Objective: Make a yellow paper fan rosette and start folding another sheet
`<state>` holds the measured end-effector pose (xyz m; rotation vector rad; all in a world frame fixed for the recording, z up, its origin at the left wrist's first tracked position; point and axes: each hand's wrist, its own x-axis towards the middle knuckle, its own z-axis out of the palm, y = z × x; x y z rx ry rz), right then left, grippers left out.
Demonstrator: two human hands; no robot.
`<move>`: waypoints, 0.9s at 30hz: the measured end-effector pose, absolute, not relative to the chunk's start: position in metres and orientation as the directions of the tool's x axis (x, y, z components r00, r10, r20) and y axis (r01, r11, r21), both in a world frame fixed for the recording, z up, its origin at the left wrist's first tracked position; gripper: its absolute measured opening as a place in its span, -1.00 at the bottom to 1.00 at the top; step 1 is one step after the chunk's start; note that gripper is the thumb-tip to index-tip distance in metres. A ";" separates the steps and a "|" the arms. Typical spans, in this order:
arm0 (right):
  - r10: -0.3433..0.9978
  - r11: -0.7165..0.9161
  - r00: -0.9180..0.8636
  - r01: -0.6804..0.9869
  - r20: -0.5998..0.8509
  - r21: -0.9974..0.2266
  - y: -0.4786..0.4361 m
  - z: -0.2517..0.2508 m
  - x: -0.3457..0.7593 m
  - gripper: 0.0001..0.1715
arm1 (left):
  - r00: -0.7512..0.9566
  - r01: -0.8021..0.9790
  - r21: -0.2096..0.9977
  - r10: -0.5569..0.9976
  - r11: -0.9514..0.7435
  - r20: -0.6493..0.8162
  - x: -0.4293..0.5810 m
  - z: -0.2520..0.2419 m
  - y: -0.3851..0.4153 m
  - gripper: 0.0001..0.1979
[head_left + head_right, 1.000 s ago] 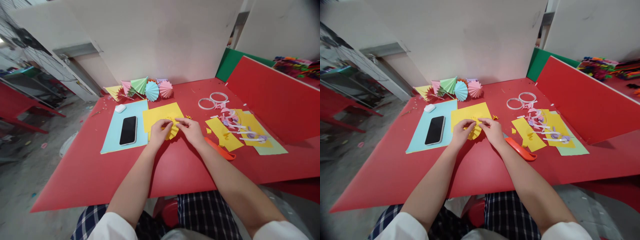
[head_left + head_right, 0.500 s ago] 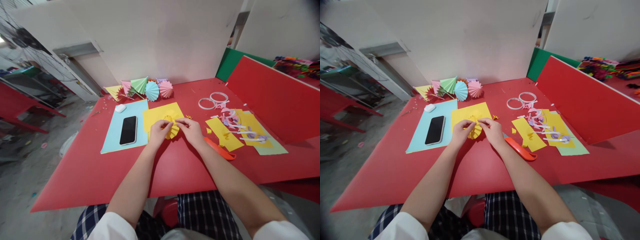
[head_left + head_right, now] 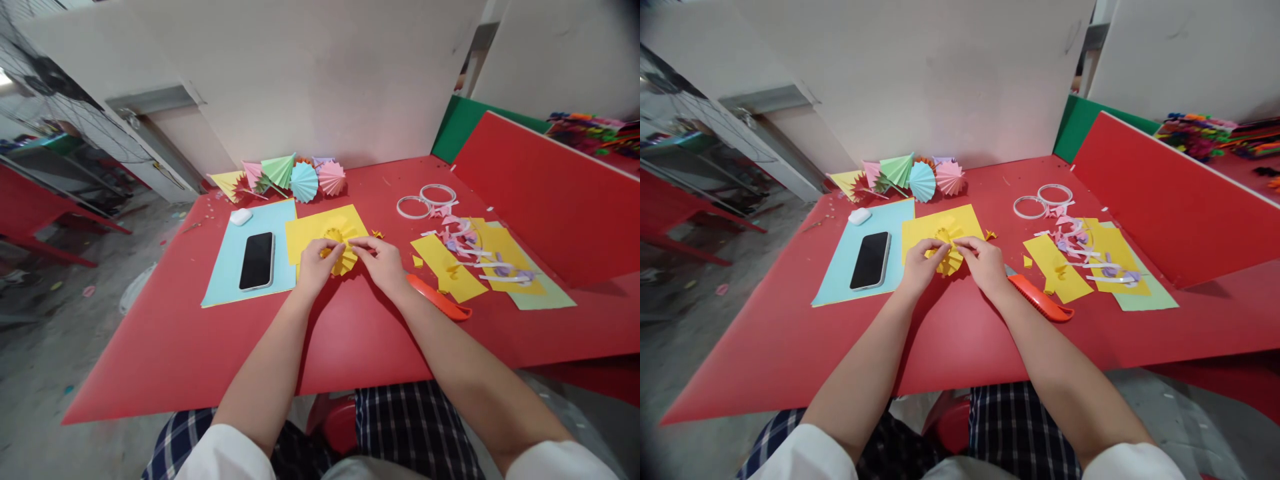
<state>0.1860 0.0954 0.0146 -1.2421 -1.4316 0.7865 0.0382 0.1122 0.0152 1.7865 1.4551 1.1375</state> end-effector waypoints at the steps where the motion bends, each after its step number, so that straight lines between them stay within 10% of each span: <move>1: 0.957 0.249 0.072 0.282 0.280 -0.926 0.095 0.015 0.186 -0.79 | 0.049 0.484 0.839 0.965 -0.249 0.259 0.038 0.016 0.112 -0.79; 27: 0.948 0.247 0.122 0.294 0.293 -0.923 0.095 0.015 0.185 -0.84 | 0.070 0.396 0.897 0.980 -0.197 0.185 0.041 0.022 0.110 -0.77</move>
